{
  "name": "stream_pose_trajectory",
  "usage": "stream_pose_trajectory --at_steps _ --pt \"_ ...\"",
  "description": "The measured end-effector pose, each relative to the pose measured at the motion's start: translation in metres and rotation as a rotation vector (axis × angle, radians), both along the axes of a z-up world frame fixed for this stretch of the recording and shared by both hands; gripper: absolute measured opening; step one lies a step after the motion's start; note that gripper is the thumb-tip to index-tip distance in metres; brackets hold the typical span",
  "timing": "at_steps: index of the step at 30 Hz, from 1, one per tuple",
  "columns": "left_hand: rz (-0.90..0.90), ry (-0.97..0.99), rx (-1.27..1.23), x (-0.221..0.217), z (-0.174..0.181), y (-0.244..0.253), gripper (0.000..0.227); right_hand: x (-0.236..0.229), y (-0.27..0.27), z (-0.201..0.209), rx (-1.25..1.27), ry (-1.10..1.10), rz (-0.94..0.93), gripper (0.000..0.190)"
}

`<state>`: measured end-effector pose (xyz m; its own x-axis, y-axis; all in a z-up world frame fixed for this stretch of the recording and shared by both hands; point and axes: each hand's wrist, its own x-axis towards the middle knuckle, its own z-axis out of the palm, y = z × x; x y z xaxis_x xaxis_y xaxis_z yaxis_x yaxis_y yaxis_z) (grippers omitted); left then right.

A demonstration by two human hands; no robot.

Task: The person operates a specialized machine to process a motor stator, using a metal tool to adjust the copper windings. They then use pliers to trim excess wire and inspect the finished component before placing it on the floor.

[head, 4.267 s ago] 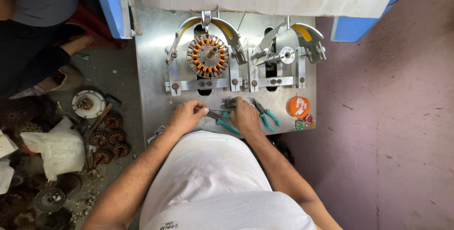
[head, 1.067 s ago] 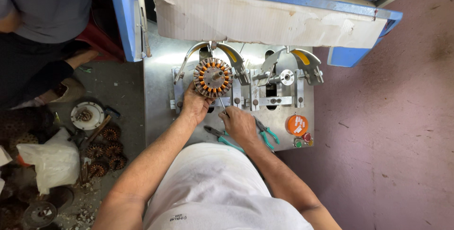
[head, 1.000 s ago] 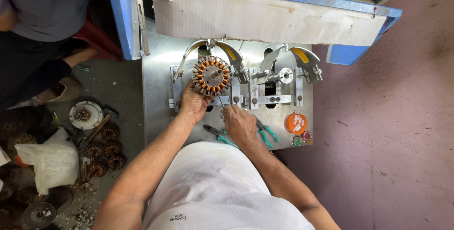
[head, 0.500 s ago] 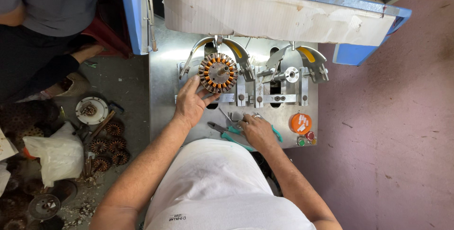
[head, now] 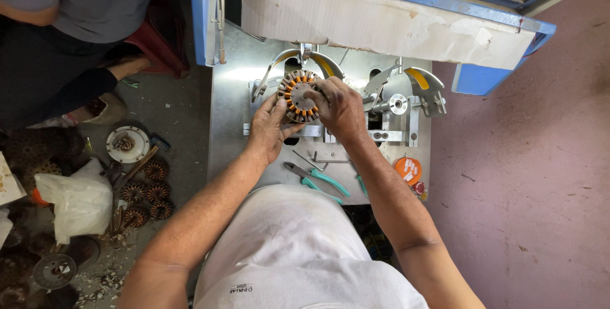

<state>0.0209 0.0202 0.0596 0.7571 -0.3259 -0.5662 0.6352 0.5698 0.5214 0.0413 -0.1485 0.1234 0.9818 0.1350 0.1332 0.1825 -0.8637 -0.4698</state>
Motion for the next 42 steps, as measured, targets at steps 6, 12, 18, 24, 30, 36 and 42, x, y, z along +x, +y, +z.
stream_pose_trajectory --at_steps 6,12,18,24,30,36,42 --pt "-0.017 -0.173 0.031 0.001 0.054 0.01 0.055 -0.009 -0.002 0.068 0.032 -0.216 0.049 0.016" --pt "0.099 -0.288 -0.244 -0.034 0.09 0.047 0.074 -0.033 0.026 0.12 0.302 -0.161 0.122 0.016" --pt "0.377 -0.407 -0.438 -0.11 0.088 0.083 0.068 -0.059 0.067 0.094 0.871 0.357 0.324 0.025" --pt "0.759 -0.389 -0.359 -0.215 0.075 0.094 0.063 -0.086 0.112 0.057 0.905 0.661 0.652 0.023" --pt "1.127 -0.272 -0.423 -0.323 0.048 0.078 0.064 -0.143 0.156 0.016 0.637 0.863 0.979 0.022" --pt "1.398 -0.201 -0.489 -0.421 0.015 0.078 0.063 -0.22 0.215 -0.028 0.417 1.071 1.223 0.021" --pt "1.552 -0.209 -0.579 -0.505 -0.029 0.11 0.068 -0.302 0.276 -0.059 0.171 1.142 1.287 0.021"
